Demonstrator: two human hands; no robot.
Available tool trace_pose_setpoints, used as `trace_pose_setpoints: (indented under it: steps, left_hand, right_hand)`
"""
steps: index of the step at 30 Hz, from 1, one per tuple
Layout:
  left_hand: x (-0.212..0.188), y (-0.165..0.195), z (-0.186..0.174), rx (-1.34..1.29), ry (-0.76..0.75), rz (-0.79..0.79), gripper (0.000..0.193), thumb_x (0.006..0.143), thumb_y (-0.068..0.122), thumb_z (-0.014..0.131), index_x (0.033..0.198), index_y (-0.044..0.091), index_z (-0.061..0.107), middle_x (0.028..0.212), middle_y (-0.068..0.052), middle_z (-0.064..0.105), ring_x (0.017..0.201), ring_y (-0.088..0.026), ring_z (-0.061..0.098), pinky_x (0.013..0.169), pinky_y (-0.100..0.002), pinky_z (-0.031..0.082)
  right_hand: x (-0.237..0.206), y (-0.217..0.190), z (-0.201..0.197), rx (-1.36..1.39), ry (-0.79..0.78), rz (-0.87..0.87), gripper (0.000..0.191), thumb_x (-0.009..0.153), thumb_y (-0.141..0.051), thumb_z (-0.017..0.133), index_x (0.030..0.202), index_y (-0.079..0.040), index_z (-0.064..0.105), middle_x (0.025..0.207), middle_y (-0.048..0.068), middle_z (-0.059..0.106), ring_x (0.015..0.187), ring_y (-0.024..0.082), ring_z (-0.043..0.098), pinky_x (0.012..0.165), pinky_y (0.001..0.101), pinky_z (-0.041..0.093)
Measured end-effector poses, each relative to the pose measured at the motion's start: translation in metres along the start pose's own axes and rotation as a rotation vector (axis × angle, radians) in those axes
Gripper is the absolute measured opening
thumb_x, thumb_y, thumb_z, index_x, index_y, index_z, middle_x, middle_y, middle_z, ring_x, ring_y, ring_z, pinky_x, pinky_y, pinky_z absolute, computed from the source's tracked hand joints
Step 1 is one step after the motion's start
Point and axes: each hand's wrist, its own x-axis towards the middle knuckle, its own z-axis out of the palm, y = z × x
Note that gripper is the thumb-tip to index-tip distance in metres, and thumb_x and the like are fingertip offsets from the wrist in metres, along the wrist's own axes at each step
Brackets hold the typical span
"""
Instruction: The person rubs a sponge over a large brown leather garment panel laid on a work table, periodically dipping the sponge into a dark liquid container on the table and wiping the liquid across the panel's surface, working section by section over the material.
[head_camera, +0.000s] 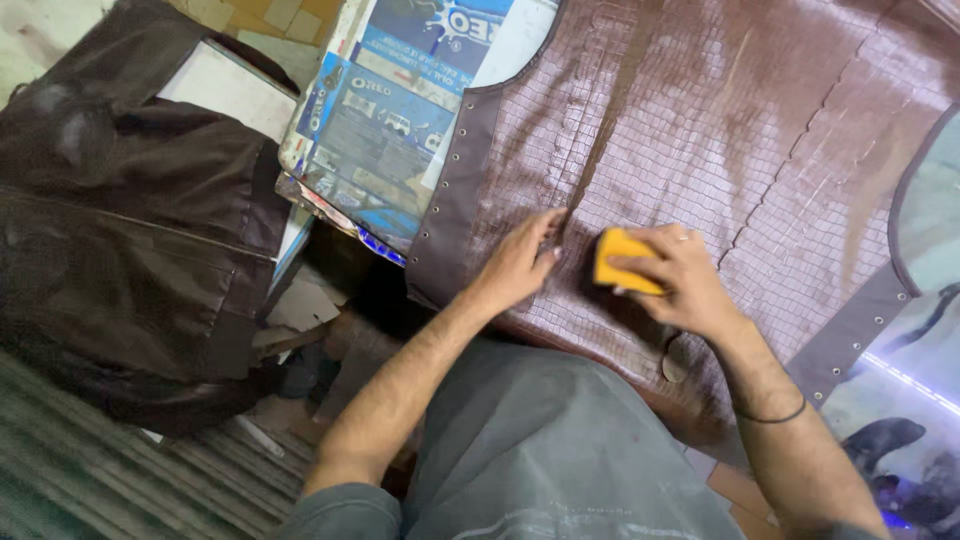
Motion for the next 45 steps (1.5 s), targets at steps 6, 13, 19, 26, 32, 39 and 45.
trace_pose_setpoints:
  steps: [6, 13, 19, 26, 32, 39, 45]
  left_hand:
    - [-0.056, 0.031, 0.006, 0.166, 0.003, -0.208, 0.063, 0.078, 0.012, 0.079, 0.135, 0.008, 0.053, 0.111, -0.018, 0.057, 0.107, -0.039, 0.058, 0.092, -0.048, 0.049]
    - [-0.069, 0.007, 0.017, 0.139, 0.149, -0.109, 0.063, 0.083, 0.004, 0.072, 0.142, 0.004, 0.049, 0.115, -0.022, 0.062, 0.104, -0.04, 0.062, 0.091, -0.048, 0.052]
    - [-0.073, -0.016, 0.026, 0.041, 0.23, -0.217, 0.064, 0.086, 0.0, 0.069, 0.146, 0.005, 0.049, 0.091, -0.014, 0.075, 0.082, -0.032, 0.072, 0.078, -0.043, 0.058]
    - [-0.064, -0.04, 0.019, -0.293, 0.204, -0.355, 0.064, 0.09, 0.001, 0.071, 0.147, 0.008, 0.042, 0.095, -0.009, 0.079, 0.078, -0.018, 0.076, 0.071, -0.03, 0.059]
    - [-0.061, -0.044, 0.014, -0.285, 0.16, -0.316, 0.073, 0.09, -0.002, 0.066, 0.154, 0.008, 0.034, 0.101, -0.009, 0.079, 0.08, -0.019, 0.075, 0.075, -0.031, 0.058]
    - [-0.058, -0.039, 0.003, -0.334, 0.055, -0.36, 0.074, 0.091, -0.003, 0.066, 0.157, 0.011, 0.035, 0.103, -0.009, 0.079, 0.088, -0.016, 0.074, 0.084, -0.03, 0.057]
    - [-0.056, -0.037, -0.016, -0.408, -0.096, -0.38, 0.076, 0.094, -0.009, 0.058, 0.161, 0.014, 0.031, 0.112, -0.01, 0.079, 0.099, -0.013, 0.073, 0.092, -0.029, 0.054]
  right_hand:
    - [-0.042, 0.007, 0.027, 0.129, 0.344, 0.303, 0.045, 0.084, -0.025, 0.085, 0.126, -0.017, 0.071, 0.139, 0.015, 0.059, 0.126, 0.035, 0.057, 0.107, 0.0452, 0.045]
    - [-0.038, -0.023, 0.038, -0.099, 0.355, 0.366, 0.047, 0.082, -0.021, 0.088, 0.126, -0.015, 0.073, 0.137, 0.014, 0.06, 0.125, 0.035, 0.056, 0.104, 0.0472, 0.042]
    - [-0.011, -0.044, 0.059, -0.365, -0.051, 0.039, 0.067, 0.052, -0.024, 0.089, 0.118, -0.028, 0.077, 0.129, 0.008, 0.063, 0.11, 0.033, 0.056, 0.094, 0.0535, 0.04]
    - [0.009, -0.061, 0.084, -0.341, 0.097, 0.214, 0.061, 0.06, -0.023, 0.086, 0.12, -0.027, 0.074, 0.128, 0.008, 0.061, 0.108, 0.031, 0.053, 0.088, 0.0498, 0.039]
    - [0.015, -0.072, 0.096, -0.343, 0.17, 0.208, 0.054, 0.065, -0.018, 0.086, 0.117, -0.028, 0.075, 0.127, 0.003, 0.062, 0.111, 0.028, 0.055, 0.091, 0.049, 0.039]
    - [0.0, -0.076, 0.09, -0.287, 0.067, 0.157, 0.057, 0.061, -0.02, 0.085, 0.116, -0.025, 0.075, 0.13, 0.005, 0.062, 0.11, 0.03, 0.055, 0.089, 0.049, 0.04]
    - [0.002, -0.083, 0.104, -0.289, 0.198, 0.078, 0.058, 0.062, -0.023, 0.087, 0.118, -0.025, 0.076, 0.129, 0.008, 0.061, 0.111, 0.031, 0.056, 0.09, 0.051, 0.039]
